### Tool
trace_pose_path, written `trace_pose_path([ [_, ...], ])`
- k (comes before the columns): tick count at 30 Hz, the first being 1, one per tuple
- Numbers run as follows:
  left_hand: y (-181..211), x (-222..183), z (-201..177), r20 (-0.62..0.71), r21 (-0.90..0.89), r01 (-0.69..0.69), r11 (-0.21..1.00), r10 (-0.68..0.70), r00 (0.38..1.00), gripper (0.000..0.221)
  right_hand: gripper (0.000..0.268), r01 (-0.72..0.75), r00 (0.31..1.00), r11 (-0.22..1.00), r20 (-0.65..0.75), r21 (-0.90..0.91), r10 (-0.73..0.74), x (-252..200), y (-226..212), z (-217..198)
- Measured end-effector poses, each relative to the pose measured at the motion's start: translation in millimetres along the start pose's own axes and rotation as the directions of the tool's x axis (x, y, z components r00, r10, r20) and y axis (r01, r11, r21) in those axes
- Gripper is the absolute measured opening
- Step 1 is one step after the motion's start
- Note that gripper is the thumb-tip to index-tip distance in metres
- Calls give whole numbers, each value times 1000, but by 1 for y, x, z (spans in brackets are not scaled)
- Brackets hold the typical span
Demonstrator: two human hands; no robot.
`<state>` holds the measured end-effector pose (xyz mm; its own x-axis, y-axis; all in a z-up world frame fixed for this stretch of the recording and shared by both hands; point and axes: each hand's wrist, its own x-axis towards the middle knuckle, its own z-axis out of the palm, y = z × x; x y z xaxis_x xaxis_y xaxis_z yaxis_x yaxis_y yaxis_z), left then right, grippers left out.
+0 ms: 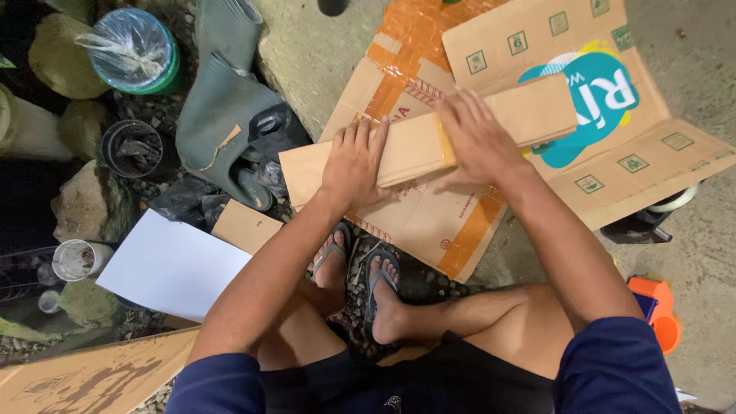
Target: The person assembles a cardboard box by folding and taping the flaps, then uses scissors to cut and trim the box's edges and corners. The person folds the flaps inward to complete the box structure.
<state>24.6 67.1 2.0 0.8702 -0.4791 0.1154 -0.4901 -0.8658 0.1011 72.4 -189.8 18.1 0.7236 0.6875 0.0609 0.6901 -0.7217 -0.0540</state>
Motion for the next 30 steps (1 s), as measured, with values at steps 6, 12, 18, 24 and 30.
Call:
trace_pose_path([
  [6, 2, 1, 3, 68, -24, 3, 1000, -2, 998, 134, 121, 149, 989, 989, -11, 25, -149, 11, -12, 2],
  [12, 7, -2, -2, 86, -27, -5, 1000, 7, 996, 135, 110, 191, 979, 980, -76, 62, -187, 9, -9, 1],
  [18, 6, 0, -6, 85, -72, 11, 997, -5, 996, 129, 100, 195, 971, 978, -154, 76, -181, 6, -7, 8],
  [24, 14, -1, -7, 34, -3, 36, 999, -36, 999, 125, 106, 201, 970, 979, -150, 38, -193, 7, -9, 8],
  [30, -1, -7, -8, 35, -97, -87, 992, 90, 995, 115, 101, 217, 970, 972, -134, 94, -204, 2, -7, 9],
])
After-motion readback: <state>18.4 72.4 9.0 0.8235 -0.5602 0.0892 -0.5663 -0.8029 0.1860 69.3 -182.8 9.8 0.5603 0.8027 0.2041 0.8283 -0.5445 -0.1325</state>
